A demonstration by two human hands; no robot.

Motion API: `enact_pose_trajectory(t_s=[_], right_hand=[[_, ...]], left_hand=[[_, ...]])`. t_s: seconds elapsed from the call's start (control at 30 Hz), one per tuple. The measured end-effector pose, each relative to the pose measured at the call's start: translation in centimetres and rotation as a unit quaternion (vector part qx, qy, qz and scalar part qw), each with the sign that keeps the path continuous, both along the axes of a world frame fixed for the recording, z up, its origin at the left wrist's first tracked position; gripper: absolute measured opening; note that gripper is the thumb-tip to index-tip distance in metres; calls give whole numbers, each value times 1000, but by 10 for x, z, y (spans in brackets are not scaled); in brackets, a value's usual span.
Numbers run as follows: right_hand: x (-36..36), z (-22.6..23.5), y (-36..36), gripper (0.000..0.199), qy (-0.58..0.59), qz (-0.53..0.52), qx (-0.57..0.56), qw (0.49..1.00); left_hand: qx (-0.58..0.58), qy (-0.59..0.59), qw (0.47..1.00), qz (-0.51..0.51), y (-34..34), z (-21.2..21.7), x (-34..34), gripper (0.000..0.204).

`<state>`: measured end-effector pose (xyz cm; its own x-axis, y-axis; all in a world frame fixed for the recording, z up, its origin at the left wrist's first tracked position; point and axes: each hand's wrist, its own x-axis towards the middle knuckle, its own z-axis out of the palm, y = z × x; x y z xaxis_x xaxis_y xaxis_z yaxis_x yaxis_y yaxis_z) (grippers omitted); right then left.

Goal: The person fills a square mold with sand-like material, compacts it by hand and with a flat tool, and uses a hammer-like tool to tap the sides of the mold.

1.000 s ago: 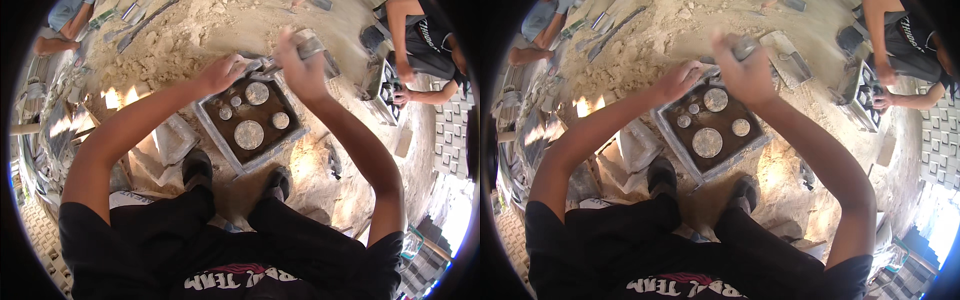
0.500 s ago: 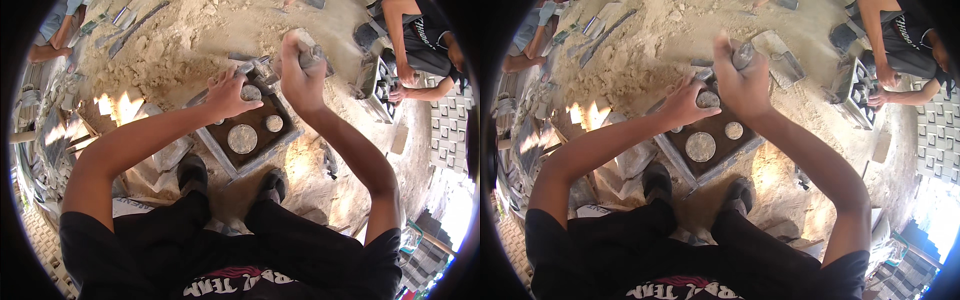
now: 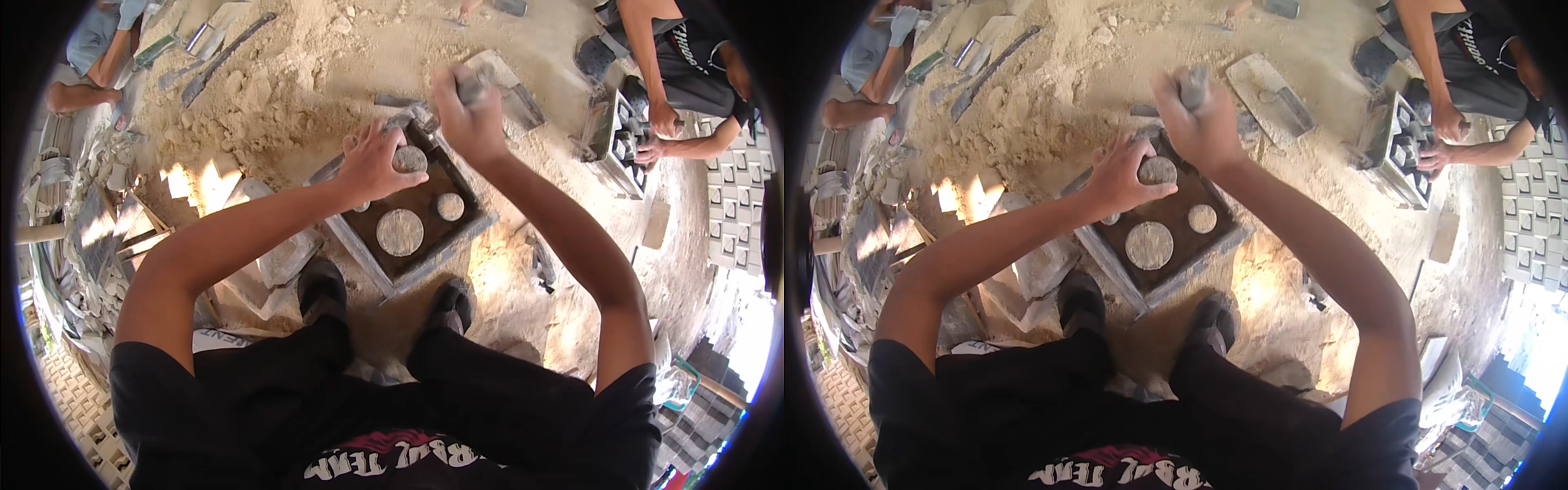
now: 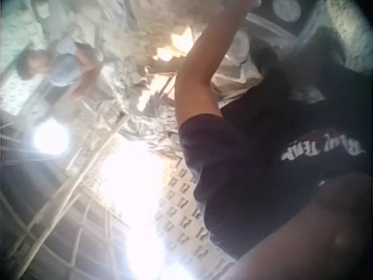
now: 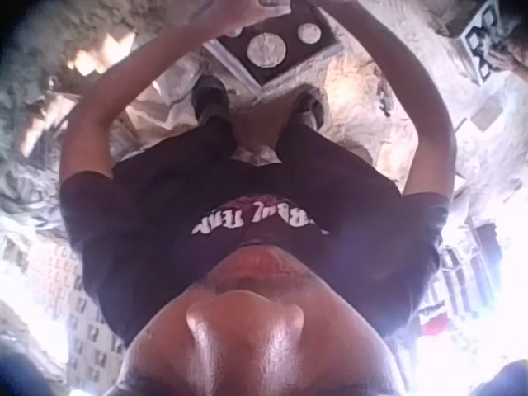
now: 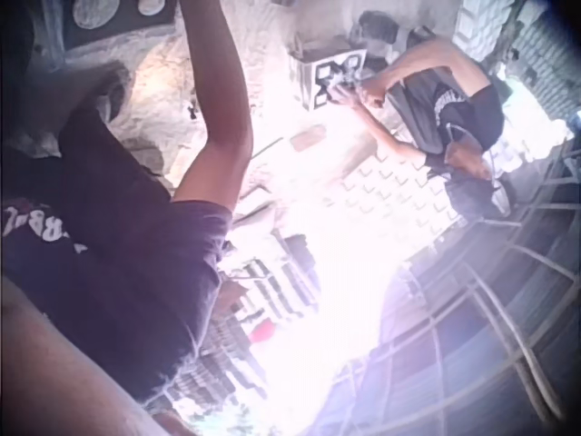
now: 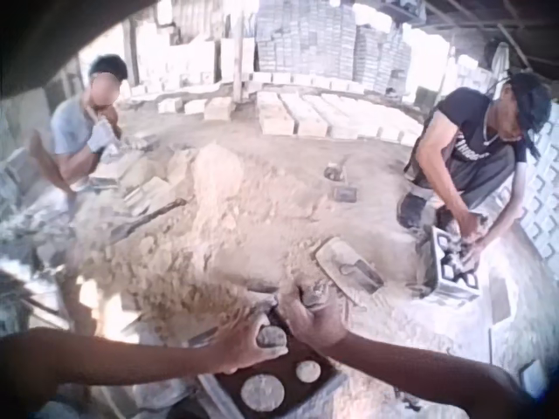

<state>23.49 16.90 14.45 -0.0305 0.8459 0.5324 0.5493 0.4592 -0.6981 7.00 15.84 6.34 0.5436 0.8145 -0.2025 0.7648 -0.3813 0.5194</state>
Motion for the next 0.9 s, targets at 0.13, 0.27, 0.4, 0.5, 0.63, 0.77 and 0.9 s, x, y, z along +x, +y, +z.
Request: enact_pose_trajectory(t_s=[0.13, 0.27, 0.4, 0.5, 0.63, 0.77, 0.9], right_hand=[[-8, 42, -19, 37, 36, -2, -123, 992], [0, 6, -24, 39, 17, 34, -94, 995], [-4, 52, -27, 44, 70, -32, -247, 966], [17, 16, -49, 50, 14, 33, -130, 991], [18, 38, -36, 50, 97, -2, -222, 970], [19, 21, -74, 51, 79, 45, -166, 982], [38, 32, -54, 51, 107, -34, -281, 953]], left_hand=[[42, -9, 999, 5, -3, -4, -2, 76], [36, -1, 999, 5, -4, -3, -1, 77], [14, 6, 1000, 2, -1, -3, -2, 78], [54, 6, 998, 10, -4, -5, -2, 78], [27, -5, 1000, -4, -2, -4, 0, 77], [38, -11, 999, 6, -3, -5, -4, 76], [49, -54, 997, 6, -3, -8, 2, 70]])
